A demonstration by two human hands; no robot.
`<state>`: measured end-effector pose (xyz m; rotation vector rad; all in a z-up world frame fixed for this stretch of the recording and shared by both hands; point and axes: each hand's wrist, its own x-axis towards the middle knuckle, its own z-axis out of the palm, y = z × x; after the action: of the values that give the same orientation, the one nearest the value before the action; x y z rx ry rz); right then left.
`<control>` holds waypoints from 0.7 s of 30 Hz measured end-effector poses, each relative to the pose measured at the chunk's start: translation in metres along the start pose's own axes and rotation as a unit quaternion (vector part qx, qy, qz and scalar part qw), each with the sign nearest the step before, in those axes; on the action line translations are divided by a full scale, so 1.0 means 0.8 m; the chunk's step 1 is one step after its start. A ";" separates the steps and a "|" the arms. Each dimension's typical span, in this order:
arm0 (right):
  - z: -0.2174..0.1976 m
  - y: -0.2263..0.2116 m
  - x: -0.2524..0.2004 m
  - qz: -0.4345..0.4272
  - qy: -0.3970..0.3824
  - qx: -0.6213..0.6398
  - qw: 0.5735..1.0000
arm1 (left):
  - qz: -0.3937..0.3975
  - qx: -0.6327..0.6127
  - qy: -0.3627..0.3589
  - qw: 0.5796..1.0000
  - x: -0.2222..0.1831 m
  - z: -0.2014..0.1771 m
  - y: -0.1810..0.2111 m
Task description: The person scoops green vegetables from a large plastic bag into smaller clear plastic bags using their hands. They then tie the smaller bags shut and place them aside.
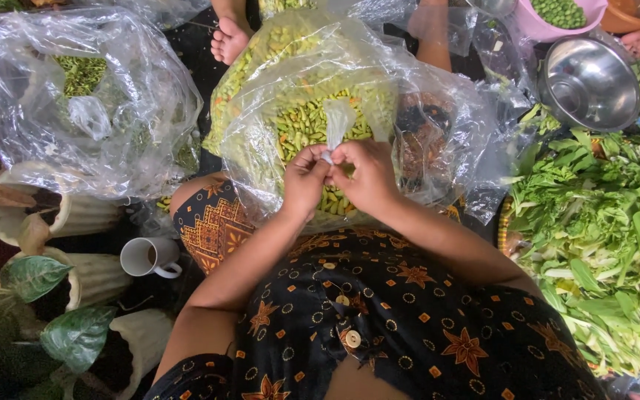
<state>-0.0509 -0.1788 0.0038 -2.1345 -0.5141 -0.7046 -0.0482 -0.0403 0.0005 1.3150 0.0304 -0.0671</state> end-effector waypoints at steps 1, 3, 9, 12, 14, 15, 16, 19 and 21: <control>0.007 0.009 -0.002 0.008 0.006 0.046 0.999 | -0.001 -0.011 -0.008 1.000 0.001 -0.002 -0.005; 0.005 0.027 -0.001 0.004 0.028 0.010 1.000 | 0.072 0.059 -0.034 0.995 0.005 -0.007 -0.007; 0.007 0.037 -0.001 0.018 0.041 -0.015 0.999 | 0.157 0.078 -0.138 0.975 0.016 -0.021 -0.002; 0.003 0.024 0.000 0.043 0.009 -0.007 0.999 | 0.110 0.029 -0.163 0.980 0.012 -0.027 -0.002; -0.003 0.015 0.000 0.056 -0.009 -0.013 0.998 | 0.088 0.012 -0.159 0.983 0.005 -0.023 0.001; -0.006 0.015 -0.001 0.125 -0.056 0.027 0.990 | 0.083 0.017 -0.135 0.987 0.001 -0.019 0.006; -0.009 0.014 -0.002 0.192 -0.103 0.068 0.974 | 0.078 0.022 -0.110 0.991 -0.004 -0.015 0.011; -0.013 0.010 -0.001 0.230 -0.132 0.041 0.963 | 0.098 0.045 -0.104 0.989 0.001 -0.021 -0.013; 0.001 0.020 -0.013 0.145 -0.089 0.001 0.985 | 0.101 0.073 -0.098 0.987 -0.003 -0.020 -0.008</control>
<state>-0.0494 -0.1887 -0.0118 -2.2208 -0.2864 -0.3524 -0.0506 -0.0260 -0.0097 1.4450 -0.2799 -0.0270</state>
